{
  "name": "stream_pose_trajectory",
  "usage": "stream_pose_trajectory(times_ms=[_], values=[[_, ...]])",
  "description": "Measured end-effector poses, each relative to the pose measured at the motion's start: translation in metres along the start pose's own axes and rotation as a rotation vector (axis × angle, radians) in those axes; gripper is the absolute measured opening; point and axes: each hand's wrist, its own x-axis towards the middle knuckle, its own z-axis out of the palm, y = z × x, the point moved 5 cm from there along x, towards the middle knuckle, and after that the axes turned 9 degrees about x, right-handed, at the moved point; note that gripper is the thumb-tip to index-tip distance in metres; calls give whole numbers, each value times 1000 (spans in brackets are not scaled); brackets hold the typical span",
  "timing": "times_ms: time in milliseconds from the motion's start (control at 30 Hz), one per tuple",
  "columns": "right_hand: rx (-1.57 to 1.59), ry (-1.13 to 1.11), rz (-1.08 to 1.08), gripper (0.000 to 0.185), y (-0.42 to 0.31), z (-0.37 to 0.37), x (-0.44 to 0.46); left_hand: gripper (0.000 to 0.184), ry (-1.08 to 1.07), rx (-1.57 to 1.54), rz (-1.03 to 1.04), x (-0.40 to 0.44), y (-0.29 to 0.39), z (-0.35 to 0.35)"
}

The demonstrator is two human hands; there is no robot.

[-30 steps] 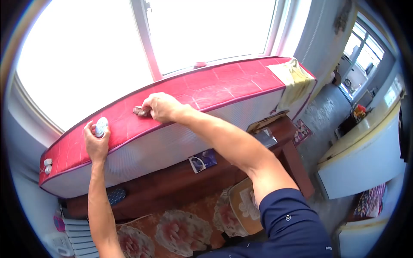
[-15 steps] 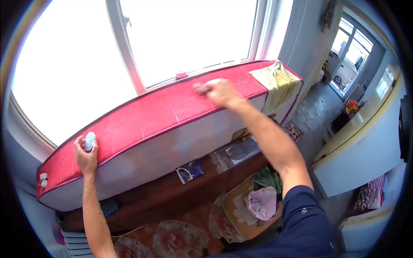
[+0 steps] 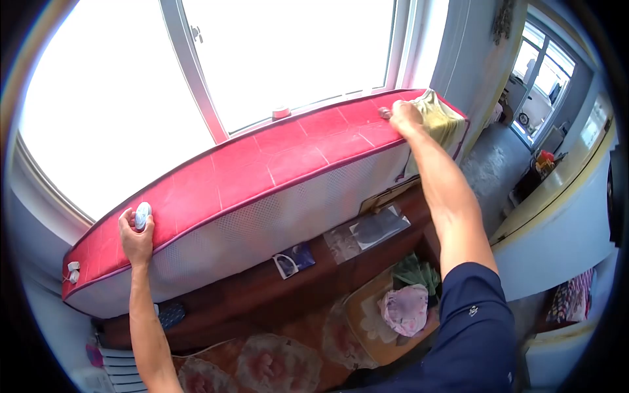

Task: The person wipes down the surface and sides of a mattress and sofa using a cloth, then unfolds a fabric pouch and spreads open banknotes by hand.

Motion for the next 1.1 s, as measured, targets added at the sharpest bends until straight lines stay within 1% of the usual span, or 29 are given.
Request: stream_pose_trajectory(times_ms=[67, 100, 133, 167, 200, 233, 300, 367, 400, 467, 533, 567, 600, 667, 700, 733, 767, 833, 867, 900, 967, 1033, 1067, 1100], values=[[317, 10, -271, 23, -18, 22, -15, 58, 14, 3, -23, 2, 1, -2], [227, 0, -408, 14, -51, 19, -47, 58, 16, 3, -23, 1, 4, 2], [345, 24, -549, 20, -75, 31, -69, 58, 6, -8, -16, 3, -1, 6], [216, 66, -663, 25, -98, 35, -91, 58, 5, -22, -12, 2, -3, 8], [78, -25, -636, 28, -118, 32, -114, 57, 1, -22, 10, 1, -5, 6], [103, -77, -642, 28, -128, 21, -129, 56, -1, -18, 32, 1, -5, 3], [176, -166, -665, 27, -107, 28, -105, 56, -8, -31, 24, 2, -4, 2], [264, -110, -522, 23, -70, 10, -78, 57, 8, -29, 45, 2, -8, 5], [154, -46, -372, 23, -47, 3, -57, 57, 2, -23, 40, -1, -9, 3], [562, -198, -160, 21, 1, 39, 25, 59, -14, -10, 8, 1, -2, 1], [449, -81, -175, 14, -44, 10, -34, 60, 6, 20, -13, 0, 2, -2], [502, -115, -346, 15, -52, 56, -5, 61, 11, 41, -11, 0, 5, 0], [267, 88, -537, 22, -94, 32, -57, 59, 6, 16, -22, -1, 6, -1], [337, -118, -732, 42, -143, 51, -102, 58, 0, 1, -2, -1, 3, 2], [380, -251, -711, 52, -164, 45, -134, 58, -1, -7, 17, 1, 1, 2], [240, -187, -769, 58, -175, 37, -151, 56, 1, -9, 28, 2, -1, 3], [246, -183, -761, 58, -170, 37, -145, 56, -1, -9, 38, 3, -2, 4], [322, -112, -674, 58, -152, 34, -124, 55, 4, 18, 64, 3, -7, 3], [36, -25, -568, 59, -138, 18, -129, 55, 7, 21, 57, 2, -4, 1], [-48, 90, -544, 55, -116, 28, -113, 56, 10, 10, 38, 1, 2, -2], [250, -153, -390, 51, -91, 29, -96, 56, 10, 4, 10, -1, 8, -1], [231, -39, -510, 42, -92, 28, -93, 57, 8, 26, 28, -1, 7, -3], [236, -48, -517, 42, -94, 34, -89, 58, 10, 32, 29, -1, 7, -2], [285, -61, -415, 38, -95, 37, -78, 58, 13, 41, 23, 0, 6, -3]])
